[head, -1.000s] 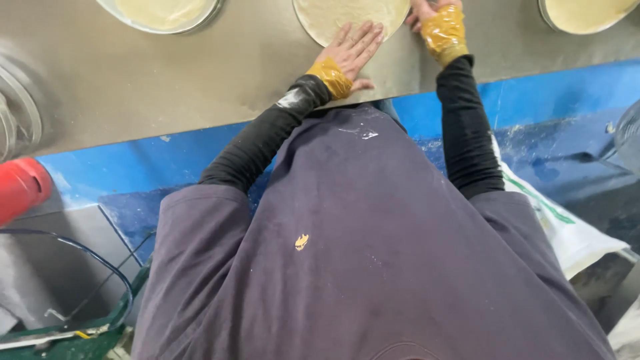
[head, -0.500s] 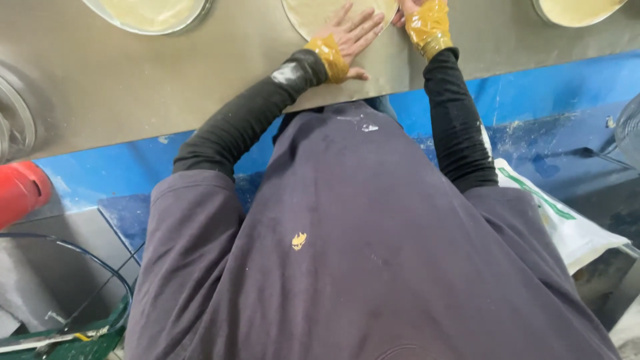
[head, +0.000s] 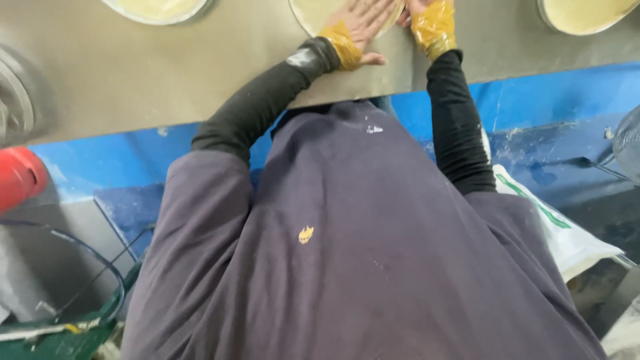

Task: The recorder is pressing pizza dough into circular metal pans on a workbench.

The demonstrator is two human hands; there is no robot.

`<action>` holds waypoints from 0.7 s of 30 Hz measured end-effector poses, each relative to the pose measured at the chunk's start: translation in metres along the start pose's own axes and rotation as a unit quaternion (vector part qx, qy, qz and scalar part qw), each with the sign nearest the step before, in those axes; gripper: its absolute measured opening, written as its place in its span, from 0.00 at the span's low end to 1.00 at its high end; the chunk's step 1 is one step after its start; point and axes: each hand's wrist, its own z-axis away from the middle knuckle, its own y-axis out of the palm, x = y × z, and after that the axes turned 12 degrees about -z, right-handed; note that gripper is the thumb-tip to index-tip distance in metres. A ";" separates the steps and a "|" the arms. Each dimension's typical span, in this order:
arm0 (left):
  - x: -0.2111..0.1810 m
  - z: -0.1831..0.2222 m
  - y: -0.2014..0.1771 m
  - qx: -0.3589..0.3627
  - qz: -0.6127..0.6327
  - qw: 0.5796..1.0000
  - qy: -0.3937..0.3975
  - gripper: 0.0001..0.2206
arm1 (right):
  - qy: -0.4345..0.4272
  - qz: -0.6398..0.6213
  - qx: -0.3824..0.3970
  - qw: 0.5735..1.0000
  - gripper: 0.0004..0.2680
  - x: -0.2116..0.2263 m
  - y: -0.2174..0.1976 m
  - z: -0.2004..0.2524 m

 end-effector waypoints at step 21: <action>0.039 0.010 -0.021 -0.023 -0.053 0.991 -0.118 0.38 | 0.003 -0.005 -0.031 1.000 0.07 0.016 0.008 0.000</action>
